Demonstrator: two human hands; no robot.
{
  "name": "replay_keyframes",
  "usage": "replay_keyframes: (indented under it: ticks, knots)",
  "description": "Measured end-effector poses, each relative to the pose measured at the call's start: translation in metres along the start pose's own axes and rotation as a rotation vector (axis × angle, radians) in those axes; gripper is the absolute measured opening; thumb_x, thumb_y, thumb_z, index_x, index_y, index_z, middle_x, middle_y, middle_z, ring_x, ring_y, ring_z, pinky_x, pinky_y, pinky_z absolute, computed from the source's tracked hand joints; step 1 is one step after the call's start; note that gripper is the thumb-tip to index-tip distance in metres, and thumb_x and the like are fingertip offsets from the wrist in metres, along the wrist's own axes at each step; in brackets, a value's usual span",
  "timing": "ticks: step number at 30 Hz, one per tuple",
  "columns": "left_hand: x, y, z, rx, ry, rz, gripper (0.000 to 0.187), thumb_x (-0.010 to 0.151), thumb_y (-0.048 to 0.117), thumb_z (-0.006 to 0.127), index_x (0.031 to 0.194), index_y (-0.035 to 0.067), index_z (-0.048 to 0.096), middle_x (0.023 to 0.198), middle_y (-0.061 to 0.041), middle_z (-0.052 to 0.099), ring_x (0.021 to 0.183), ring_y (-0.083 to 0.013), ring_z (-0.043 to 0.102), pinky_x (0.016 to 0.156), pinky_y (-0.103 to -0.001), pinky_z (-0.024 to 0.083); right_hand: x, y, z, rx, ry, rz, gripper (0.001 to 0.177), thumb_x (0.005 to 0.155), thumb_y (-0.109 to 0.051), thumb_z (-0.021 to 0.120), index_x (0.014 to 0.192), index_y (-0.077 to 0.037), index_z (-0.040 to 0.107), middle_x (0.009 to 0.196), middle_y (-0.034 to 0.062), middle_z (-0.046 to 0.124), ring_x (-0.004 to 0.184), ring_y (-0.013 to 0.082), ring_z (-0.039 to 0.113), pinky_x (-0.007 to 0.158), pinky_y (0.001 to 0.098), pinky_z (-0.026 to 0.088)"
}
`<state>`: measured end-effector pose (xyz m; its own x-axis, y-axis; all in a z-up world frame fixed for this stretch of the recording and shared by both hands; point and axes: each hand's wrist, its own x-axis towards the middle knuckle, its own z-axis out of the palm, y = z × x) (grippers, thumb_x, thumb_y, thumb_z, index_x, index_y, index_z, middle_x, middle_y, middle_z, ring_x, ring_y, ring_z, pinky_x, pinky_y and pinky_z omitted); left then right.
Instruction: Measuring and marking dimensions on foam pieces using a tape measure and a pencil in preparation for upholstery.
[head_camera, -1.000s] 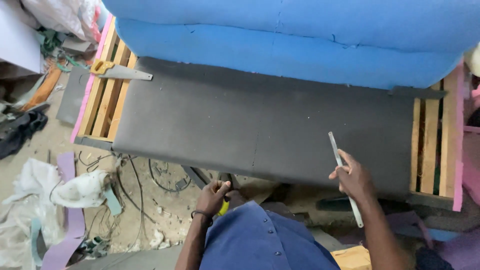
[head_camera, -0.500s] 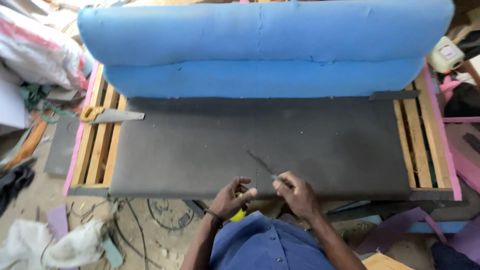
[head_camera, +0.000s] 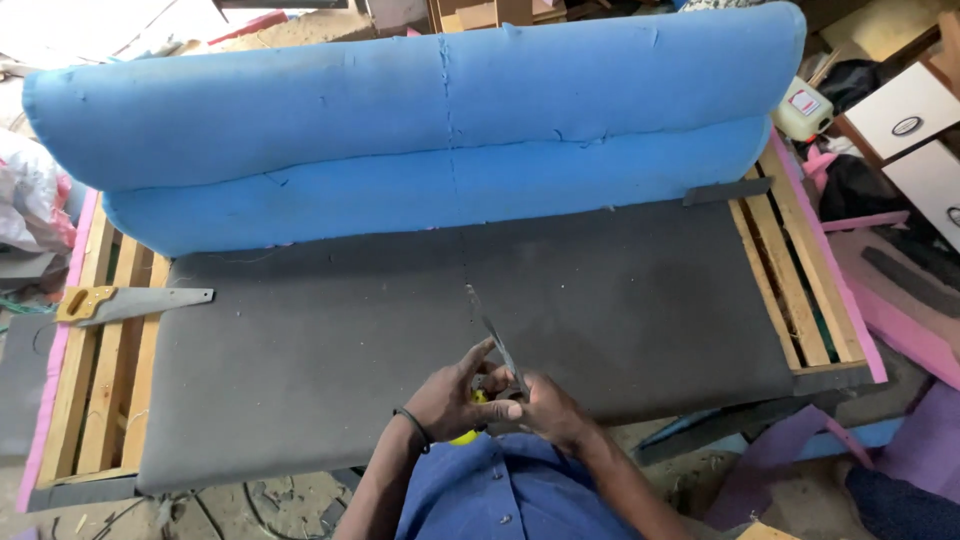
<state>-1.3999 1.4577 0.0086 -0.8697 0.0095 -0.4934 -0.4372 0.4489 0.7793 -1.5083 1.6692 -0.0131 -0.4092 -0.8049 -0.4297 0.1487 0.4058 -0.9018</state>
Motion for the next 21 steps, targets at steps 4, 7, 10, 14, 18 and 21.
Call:
replay_keyframes:
  ticks: [4,7,10,14,18,21]
  knots:
    - [0.024,0.020,-0.001,-0.011,0.009,0.019,0.143,0.081,0.091,0.081,0.196,0.024,0.029,0.167,-0.010,0.083,0.148,-0.0418,0.081,0.112,-0.054,0.066,0.015,-0.003,-0.039,-0.028,0.028,0.027,0.029,0.092,-0.037,0.088,0.114,-0.019,0.082,0.114,-0.0012,0.085,0.109,0.0162,0.078,0.100,0.0394,0.062]
    - [0.045,0.022,0.006,-0.064,0.069,0.042,0.127,0.091,0.077,0.087,0.195,0.026,0.036,0.172,-0.001,0.081,0.129,-0.0331,0.088,0.100,-0.048,0.066,0.024,0.010,-0.078,0.118,0.091,-0.014,0.024,0.098,-0.032,0.095,0.106,-0.019,0.076,0.098,-0.0006,0.078,0.095,0.0135,0.076,0.087,0.0339,0.059]
    - [0.063,0.024,0.013,-0.142,0.182,-0.071,0.093,0.092,0.074,0.089,0.172,0.030,0.071,0.156,-0.001,0.090,0.119,-0.0191,0.091,0.096,-0.040,0.070,0.020,0.009,-0.139,0.326,0.184,0.024,0.018,0.103,-0.030,0.094,0.106,-0.018,0.082,0.081,-0.0061,0.062,0.064,0.0068,0.045,0.056,0.0301,0.031]
    - [0.082,0.000,0.020,-0.245,0.228,-0.129,0.020,0.110,0.036,0.089,0.107,0.018,0.084,0.084,0.000,0.084,0.068,-0.0153,0.083,0.070,-0.034,0.065,0.047,0.078,-0.254,0.658,0.570,-0.048,0.032,0.102,-0.028,0.095,0.123,-0.026,0.071,0.101,-0.0046,0.069,0.063,0.0040,0.042,0.055,0.0248,0.031]
    - [0.081,-0.023,0.015,-0.209,0.227,-0.320,0.028,0.114,0.037,0.088,0.096,0.016,0.083,0.075,-0.003,0.082,0.065,-0.0169,0.085,0.071,-0.035,0.063,0.055,0.136,-0.416,0.734,1.099,-0.147,0.016,0.107,-0.017,0.091,0.112,-0.031,0.083,0.101,-0.0130,0.068,0.057,-0.0027,0.046,0.043,0.0168,0.031]
    - [0.090,-0.029,-0.004,-0.335,0.214,-0.521,0.026,0.111,0.028,0.093,0.110,0.003,0.097,0.085,-0.013,0.079,0.072,-0.0287,0.084,0.074,-0.040,0.065,0.036,0.172,-0.523,0.856,1.385,-0.076,0.014,0.120,-0.015,0.077,0.115,-0.027,0.084,0.080,-0.0070,0.062,0.055,0.0028,0.049,0.043,0.0252,0.032]
